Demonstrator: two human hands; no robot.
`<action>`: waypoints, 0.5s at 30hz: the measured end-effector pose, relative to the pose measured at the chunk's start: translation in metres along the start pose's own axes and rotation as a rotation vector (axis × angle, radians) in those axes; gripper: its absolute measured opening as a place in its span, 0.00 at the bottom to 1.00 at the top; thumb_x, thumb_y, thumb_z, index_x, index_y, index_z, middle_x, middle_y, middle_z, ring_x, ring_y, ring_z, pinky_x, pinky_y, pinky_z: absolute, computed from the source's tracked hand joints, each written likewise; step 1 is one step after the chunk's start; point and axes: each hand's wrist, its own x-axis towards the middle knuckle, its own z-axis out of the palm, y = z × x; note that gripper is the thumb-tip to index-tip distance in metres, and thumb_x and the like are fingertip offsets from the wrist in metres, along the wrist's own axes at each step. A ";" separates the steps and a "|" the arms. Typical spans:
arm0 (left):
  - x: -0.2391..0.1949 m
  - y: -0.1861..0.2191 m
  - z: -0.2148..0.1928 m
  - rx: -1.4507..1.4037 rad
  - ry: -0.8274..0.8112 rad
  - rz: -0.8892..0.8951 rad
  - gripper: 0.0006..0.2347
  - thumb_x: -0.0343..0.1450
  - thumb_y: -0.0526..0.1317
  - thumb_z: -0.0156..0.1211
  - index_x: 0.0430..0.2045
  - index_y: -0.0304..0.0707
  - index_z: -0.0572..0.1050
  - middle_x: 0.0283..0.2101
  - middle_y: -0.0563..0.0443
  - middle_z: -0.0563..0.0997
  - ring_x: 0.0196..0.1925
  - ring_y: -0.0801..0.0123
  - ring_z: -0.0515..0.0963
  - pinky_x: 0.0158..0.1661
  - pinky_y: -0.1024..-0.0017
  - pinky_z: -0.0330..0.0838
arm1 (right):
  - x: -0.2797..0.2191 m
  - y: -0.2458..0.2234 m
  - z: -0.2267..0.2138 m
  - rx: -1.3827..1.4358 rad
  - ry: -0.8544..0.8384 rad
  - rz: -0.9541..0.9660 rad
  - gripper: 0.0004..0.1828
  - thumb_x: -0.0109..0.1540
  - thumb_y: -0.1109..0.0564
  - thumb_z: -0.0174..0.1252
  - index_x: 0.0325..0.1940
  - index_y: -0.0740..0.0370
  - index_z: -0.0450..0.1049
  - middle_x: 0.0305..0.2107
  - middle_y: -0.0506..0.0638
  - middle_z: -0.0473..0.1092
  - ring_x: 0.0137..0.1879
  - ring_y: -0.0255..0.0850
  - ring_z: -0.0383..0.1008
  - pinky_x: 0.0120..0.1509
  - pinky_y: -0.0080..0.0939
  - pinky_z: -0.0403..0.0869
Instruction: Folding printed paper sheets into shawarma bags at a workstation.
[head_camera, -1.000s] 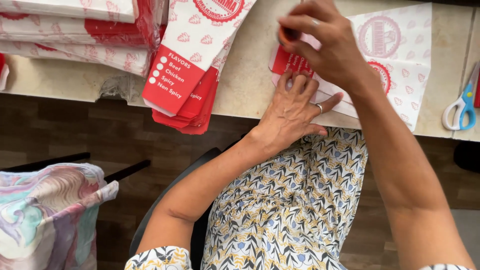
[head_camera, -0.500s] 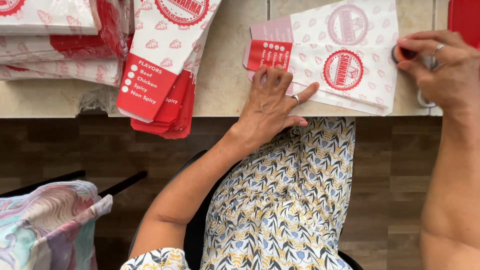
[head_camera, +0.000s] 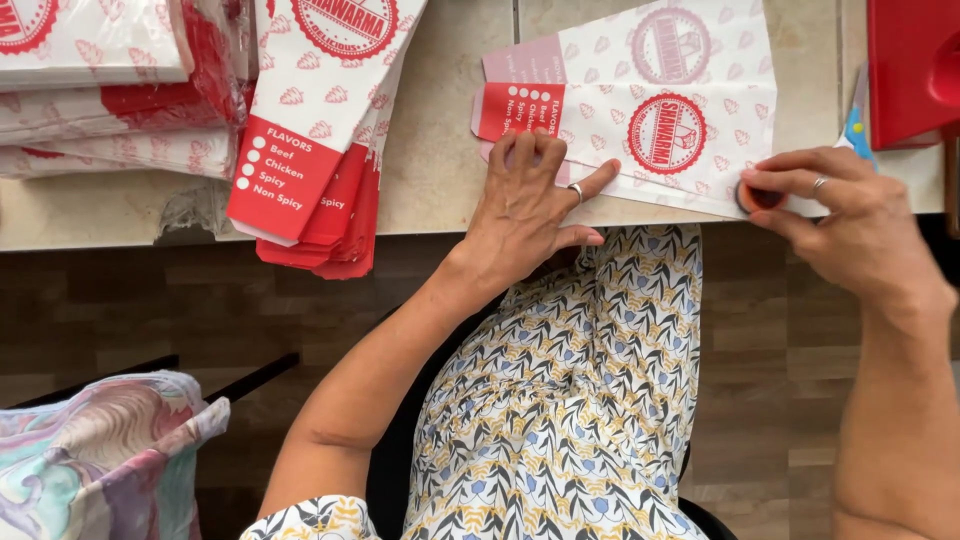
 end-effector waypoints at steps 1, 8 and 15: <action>0.000 0.001 0.001 0.027 -0.007 -0.005 0.35 0.67 0.78 0.46 0.68 0.74 0.62 0.48 0.44 0.61 0.50 0.53 0.61 0.56 0.54 0.57 | 0.004 0.000 -0.006 -0.006 0.005 0.011 0.18 0.64 0.70 0.73 0.58 0.66 0.81 0.54 0.60 0.76 0.59 0.49 0.76 0.67 0.45 0.72; -0.002 0.005 -0.001 0.089 -0.002 -0.037 0.37 0.65 0.80 0.48 0.67 0.73 0.61 0.49 0.40 0.61 0.51 0.51 0.61 0.56 0.53 0.57 | 0.083 0.012 0.032 -0.018 0.052 -0.142 0.19 0.64 0.68 0.77 0.59 0.71 0.83 0.53 0.61 0.78 0.61 0.52 0.75 0.64 0.48 0.75; -0.003 0.009 0.000 0.063 0.040 -0.068 0.38 0.61 0.80 0.57 0.65 0.73 0.62 0.51 0.37 0.63 0.53 0.48 0.64 0.62 0.50 0.57 | 0.185 -0.037 0.086 0.196 -0.110 -0.270 0.19 0.61 0.65 0.75 0.56 0.67 0.82 0.49 0.60 0.77 0.55 0.51 0.72 0.57 0.47 0.72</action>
